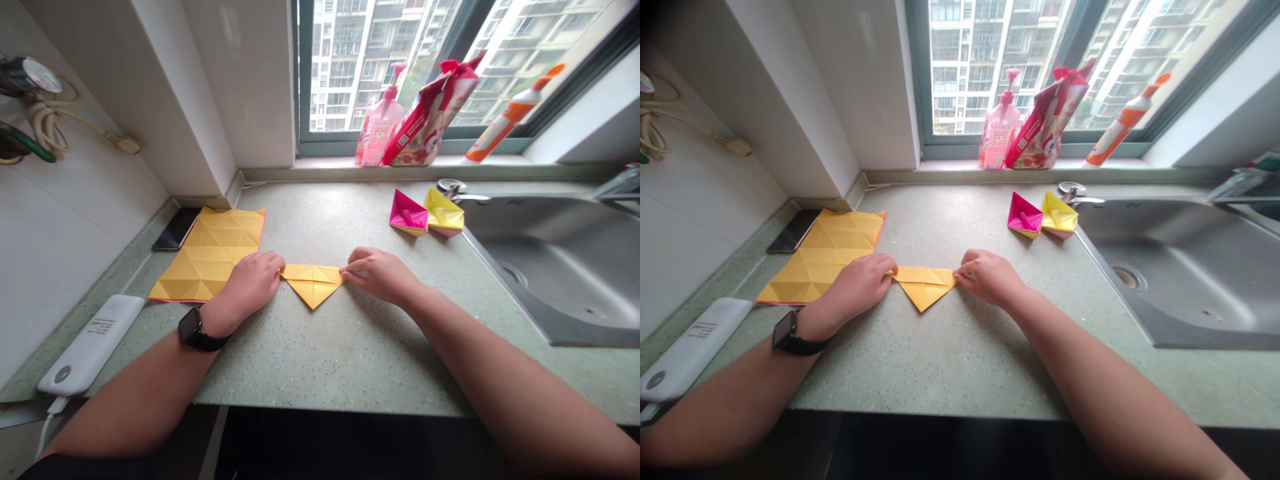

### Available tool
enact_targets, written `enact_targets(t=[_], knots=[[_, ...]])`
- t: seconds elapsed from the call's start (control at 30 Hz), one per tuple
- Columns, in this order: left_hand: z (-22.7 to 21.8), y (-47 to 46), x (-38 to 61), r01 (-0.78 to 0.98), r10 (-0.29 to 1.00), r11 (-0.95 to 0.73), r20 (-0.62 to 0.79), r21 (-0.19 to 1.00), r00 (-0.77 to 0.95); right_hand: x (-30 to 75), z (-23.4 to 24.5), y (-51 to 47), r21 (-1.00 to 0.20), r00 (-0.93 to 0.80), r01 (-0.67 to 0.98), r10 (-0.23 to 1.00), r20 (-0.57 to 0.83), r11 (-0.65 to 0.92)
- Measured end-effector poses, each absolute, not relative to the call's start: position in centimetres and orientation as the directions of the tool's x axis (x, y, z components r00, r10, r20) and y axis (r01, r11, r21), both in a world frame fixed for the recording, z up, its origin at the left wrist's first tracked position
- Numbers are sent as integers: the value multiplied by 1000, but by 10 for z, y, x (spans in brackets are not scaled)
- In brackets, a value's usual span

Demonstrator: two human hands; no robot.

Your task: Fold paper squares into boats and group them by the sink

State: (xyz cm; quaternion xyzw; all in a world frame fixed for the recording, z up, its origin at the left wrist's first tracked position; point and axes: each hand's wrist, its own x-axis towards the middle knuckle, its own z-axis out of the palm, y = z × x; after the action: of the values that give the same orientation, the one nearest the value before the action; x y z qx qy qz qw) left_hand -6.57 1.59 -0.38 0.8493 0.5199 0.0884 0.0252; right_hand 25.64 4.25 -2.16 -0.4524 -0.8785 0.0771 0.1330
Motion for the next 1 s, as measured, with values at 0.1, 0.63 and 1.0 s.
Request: enact_targets(t=[0.1, 0.63, 1.0], knots=[[-1, 14, -62, 875, 887, -460, 121, 149, 446, 258, -24, 45, -220, -543, 778, 806, 235, 588], [-8, 7, -44, 771, 868, -493, 164, 403, 469, 241, -25, 32, -279, -771, 501, 568, 287, 820], [-10, 4, -31, 640, 873, -443, 139, 628, 468, 239, -28, 34, -324, -762, 492, 580, 290, 808]])
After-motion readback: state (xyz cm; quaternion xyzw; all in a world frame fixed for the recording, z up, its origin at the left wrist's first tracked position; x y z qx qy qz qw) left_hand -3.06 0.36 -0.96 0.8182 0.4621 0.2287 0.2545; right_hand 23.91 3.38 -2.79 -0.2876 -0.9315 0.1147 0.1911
